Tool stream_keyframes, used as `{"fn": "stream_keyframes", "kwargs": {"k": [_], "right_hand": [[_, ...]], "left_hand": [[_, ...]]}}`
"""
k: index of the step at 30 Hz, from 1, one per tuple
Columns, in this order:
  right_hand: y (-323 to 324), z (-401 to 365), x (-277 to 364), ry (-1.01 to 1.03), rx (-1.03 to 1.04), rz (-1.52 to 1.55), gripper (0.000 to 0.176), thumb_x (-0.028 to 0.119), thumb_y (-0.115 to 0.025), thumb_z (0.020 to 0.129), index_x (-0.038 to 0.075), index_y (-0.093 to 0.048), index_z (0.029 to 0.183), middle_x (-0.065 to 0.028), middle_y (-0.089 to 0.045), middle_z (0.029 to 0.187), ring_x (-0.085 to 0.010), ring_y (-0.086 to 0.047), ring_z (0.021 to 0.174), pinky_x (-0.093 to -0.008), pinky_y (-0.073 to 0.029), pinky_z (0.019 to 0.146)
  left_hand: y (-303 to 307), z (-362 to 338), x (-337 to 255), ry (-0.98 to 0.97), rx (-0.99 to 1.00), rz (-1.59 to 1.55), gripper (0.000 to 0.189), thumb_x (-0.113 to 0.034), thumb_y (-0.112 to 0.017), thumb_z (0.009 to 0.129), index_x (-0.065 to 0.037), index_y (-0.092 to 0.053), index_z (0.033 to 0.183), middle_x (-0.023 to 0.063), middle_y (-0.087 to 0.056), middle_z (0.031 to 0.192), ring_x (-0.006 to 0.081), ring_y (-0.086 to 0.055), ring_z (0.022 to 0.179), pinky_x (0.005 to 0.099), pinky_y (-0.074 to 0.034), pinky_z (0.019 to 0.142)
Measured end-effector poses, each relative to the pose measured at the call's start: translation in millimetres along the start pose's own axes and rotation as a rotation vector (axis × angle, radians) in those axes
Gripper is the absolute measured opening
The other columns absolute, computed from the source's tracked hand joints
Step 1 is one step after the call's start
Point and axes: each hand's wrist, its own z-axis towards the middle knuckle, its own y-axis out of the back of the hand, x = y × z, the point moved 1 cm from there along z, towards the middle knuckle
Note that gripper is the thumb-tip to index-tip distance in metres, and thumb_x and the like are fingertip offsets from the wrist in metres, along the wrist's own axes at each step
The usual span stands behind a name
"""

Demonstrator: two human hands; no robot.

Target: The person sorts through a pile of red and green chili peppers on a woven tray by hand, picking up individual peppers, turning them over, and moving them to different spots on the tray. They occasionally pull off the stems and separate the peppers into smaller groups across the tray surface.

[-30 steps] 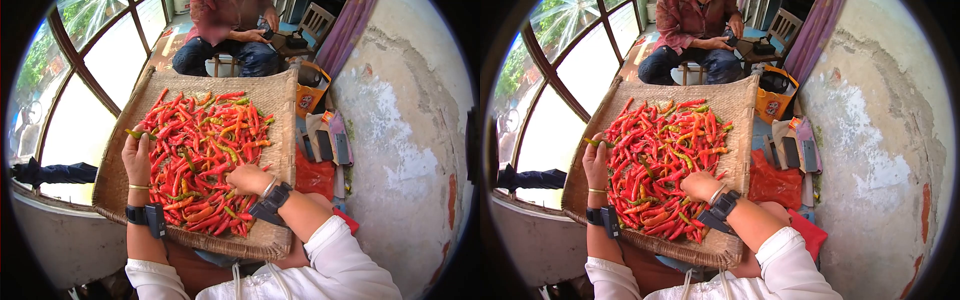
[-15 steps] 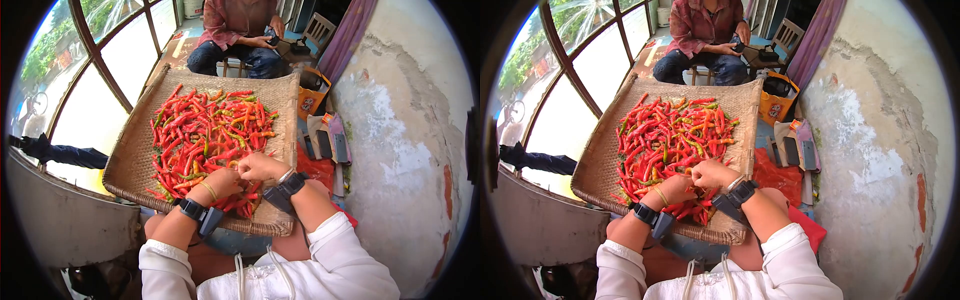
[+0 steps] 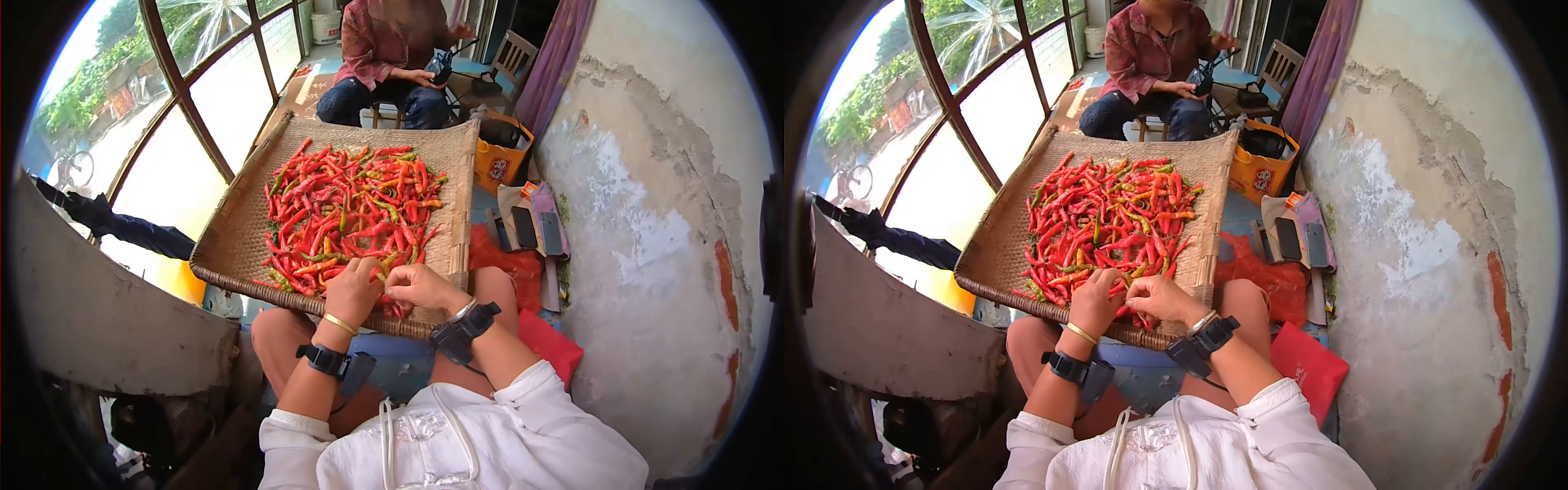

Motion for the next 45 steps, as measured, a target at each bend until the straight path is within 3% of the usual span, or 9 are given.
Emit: {"fn": "stream_keyframes", "kwargs": {"k": [4, 10, 17, 20, 25, 29, 31, 35, 45], "right_hand": [[2, -5, 1, -0.043, 0.018, -0.004, 0.010, 0.012, -0.057, 0.085, 0.002, -0.057, 0.082, 0.0003, -0.054, 0.063, -0.0058, -0.049, 0.053, -0.0212, -0.041, 0.047], [-5, -5, -17, -0.066, 0.056, -0.010, 0.009, 0.011, -0.057, 0.084, 0.002, -0.057, 0.084, -0.0009, -0.055, 0.064, -0.0065, -0.050, 0.052, -0.0215, -0.041, 0.047], [1, -8, -23, 0.105, -0.398, -0.349, 0.037, 0.021, -0.064, 0.076, 0.002, -0.055, 0.107, -0.0087, -0.063, 0.071, -0.0197, -0.061, 0.064, -0.0317, -0.047, 0.060], [9, -10, -31, 0.131, -0.358, -0.532, 0.031, 0.026, -0.062, 0.077, 0.002, -0.060, 0.096, -0.0131, -0.064, 0.079, -0.0241, -0.062, 0.072, -0.0329, -0.048, 0.066], [9, -10, -24, 0.085, -0.288, -0.501, 0.028, 0.025, -0.063, 0.076, 0.002, -0.062, 0.092, -0.0134, -0.064, 0.082, -0.0259, -0.062, 0.077, -0.0340, -0.048, 0.069], [4, -12, -23, 0.075, -0.213, -0.669, 0.029, 0.024, -0.062, 0.077, 0.002, -0.061, 0.096, -0.0163, -0.061, 0.090, -0.0294, -0.059, 0.088, -0.0368, -0.046, 0.077], [4, -11, -26, 0.063, -0.180, -0.673, 0.034, 0.023, -0.062, 0.077, 0.003, -0.058, 0.104, -0.0177, -0.058, 0.097, -0.0318, -0.057, 0.093, -0.0379, -0.045, 0.081], [0, -11, -38, 0.085, -0.110, -0.807, 0.045, 0.020, -0.062, 0.075, 0.005, -0.050, 0.116, -0.0190, -0.052, 0.105, -0.0329, -0.054, 0.096, -0.0377, -0.044, 0.084], [-2, -9, -15, 0.214, -0.228, -0.984, 0.032, 0.006, -0.058, 0.072, 0.005, -0.053, 0.104, -0.0152, -0.052, 0.090, -0.0328, -0.055, 0.087, -0.0392, -0.047, 0.074]], "left_hand": [[-8, 1, -1, 0.025, -0.148, 0.102, 0.015, -0.018, -0.061, 0.072, -0.012, -0.059, 0.086, 0.0084, -0.053, 0.094, 0.0291, -0.059, 0.067, 0.0378, -0.049, 0.057], [-25, -2, 16, 0.054, 0.233, 0.019, 0.016, -0.022, -0.059, 0.075, -0.008, -0.062, 0.080, 0.0151, -0.061, 0.079, 0.0323, -0.060, 0.071, 0.0427, -0.048, 0.061], [-23, -2, 27, 0.212, 0.132, -0.156, 0.023, -0.025, -0.066, 0.071, -0.004, -0.065, 0.080, 0.0176, -0.061, 0.072, 0.0328, -0.061, 0.070, 0.0390, -0.048, 0.065], [-29, 7, 45, 0.323, 0.169, -0.392, 0.021, -0.019, -0.068, 0.074, 0.001, -0.064, 0.081, 0.0058, -0.061, 0.062, 0.0105, -0.056, 0.055, 0.0276, -0.045, 0.051], [13, 41, 60, 0.391, 0.116, -0.487, 0.015, -0.016, -0.064, 0.080, 0.000, -0.064, 0.081, 0.0002, -0.058, 0.060, 0.0066, -0.053, 0.053, 0.0212, -0.041, 0.044], [30, 63, 92, 0.519, -0.269, -0.874, 0.033, -0.024, -0.061, 0.081, 0.003, -0.057, 0.100, 0.0084, -0.064, 0.073, 0.0144, -0.058, 0.055, 0.0276, -0.046, 0.052], [23, 57, 93, 0.379, -0.357, -0.307, 0.042, -0.029, -0.060, 0.082, 0.002, -0.051, 0.109, 0.0137, -0.063, 0.078, 0.0266, -0.062, 0.067, 0.0344, -0.048, 0.061], [-10, 17, 54, -0.056, 0.297, 0.086, 0.035, -0.029, -0.065, 0.072, -0.006, -0.060, 0.098, 0.0139, -0.062, 0.088, 0.0315, -0.058, 0.085, 0.0411, -0.045, 0.078], [-16, 4, 45, 0.044, 0.365, 0.111, 0.037, -0.025, -0.070, 0.065, -0.018, -0.063, 0.100, 0.0106, -0.056, 0.097, 0.0298, -0.054, 0.094, 0.0385, -0.045, 0.081]]}}
